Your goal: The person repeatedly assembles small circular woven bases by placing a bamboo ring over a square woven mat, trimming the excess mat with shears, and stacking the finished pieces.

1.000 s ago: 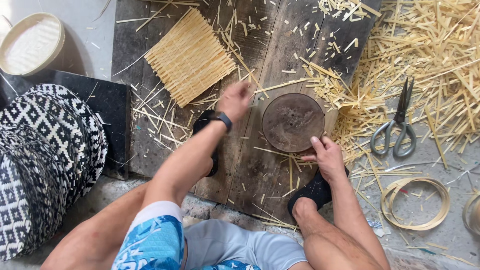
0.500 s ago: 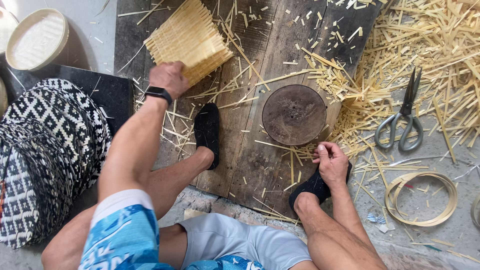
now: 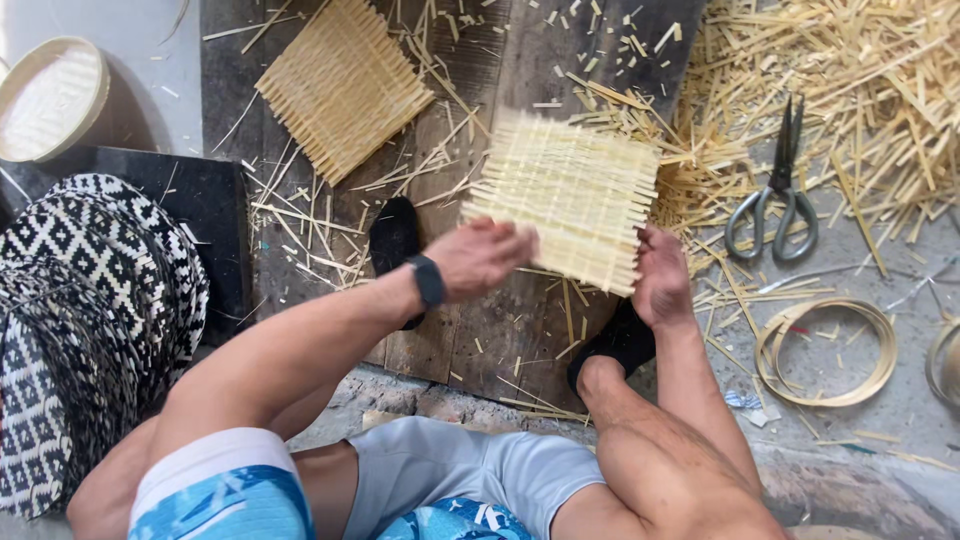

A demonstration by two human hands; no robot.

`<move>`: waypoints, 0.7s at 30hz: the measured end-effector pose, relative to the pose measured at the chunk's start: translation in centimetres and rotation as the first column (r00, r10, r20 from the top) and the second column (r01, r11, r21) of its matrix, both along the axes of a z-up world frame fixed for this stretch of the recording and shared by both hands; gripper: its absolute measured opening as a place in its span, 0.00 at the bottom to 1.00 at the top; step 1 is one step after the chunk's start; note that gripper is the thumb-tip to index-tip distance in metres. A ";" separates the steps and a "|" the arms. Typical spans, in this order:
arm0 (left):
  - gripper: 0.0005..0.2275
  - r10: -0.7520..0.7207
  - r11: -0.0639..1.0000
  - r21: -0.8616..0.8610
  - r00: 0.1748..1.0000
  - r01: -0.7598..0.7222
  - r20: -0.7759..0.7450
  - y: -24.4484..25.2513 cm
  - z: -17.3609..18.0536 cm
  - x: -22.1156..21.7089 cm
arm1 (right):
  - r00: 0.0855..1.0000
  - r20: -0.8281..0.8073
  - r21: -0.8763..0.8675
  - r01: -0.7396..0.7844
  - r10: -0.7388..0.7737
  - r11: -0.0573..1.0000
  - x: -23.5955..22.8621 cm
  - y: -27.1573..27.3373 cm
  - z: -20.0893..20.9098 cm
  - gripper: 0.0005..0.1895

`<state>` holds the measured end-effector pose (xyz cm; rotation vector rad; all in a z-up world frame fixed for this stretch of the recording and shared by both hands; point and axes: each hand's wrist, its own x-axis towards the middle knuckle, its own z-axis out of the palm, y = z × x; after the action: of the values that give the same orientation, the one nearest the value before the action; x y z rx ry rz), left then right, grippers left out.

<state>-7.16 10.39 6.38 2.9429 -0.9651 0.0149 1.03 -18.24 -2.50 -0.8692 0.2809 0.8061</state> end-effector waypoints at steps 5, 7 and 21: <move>0.18 0.200 0.977 0.055 0.793 -0.206 -0.575 7.4 1.4 -3.1 | 0.972 0.198 -0.463 -0.024 0.130 0.886 0.7 0.7 -3.4 0.11; 0.21 0.422 0.905 0.208 0.715 -0.372 -0.557 13.2 5.3 -4.6 | 0.969 0.216 -0.469 -0.007 0.123 0.883 0.6 0.8 -4.5 0.10; 0.24 0.080 -0.329 0.281 -0.323 -0.901 -0.943 5.0 -6.6 -18.5 | 0.951 0.249 -0.544 -0.021 0.185 0.839 0.6 0.8 -5.0 0.13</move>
<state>-25.64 15.40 -0.19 1.2807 1.2679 -0.6325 1.63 -17.42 -7.48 -1.5330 0.1976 0.6933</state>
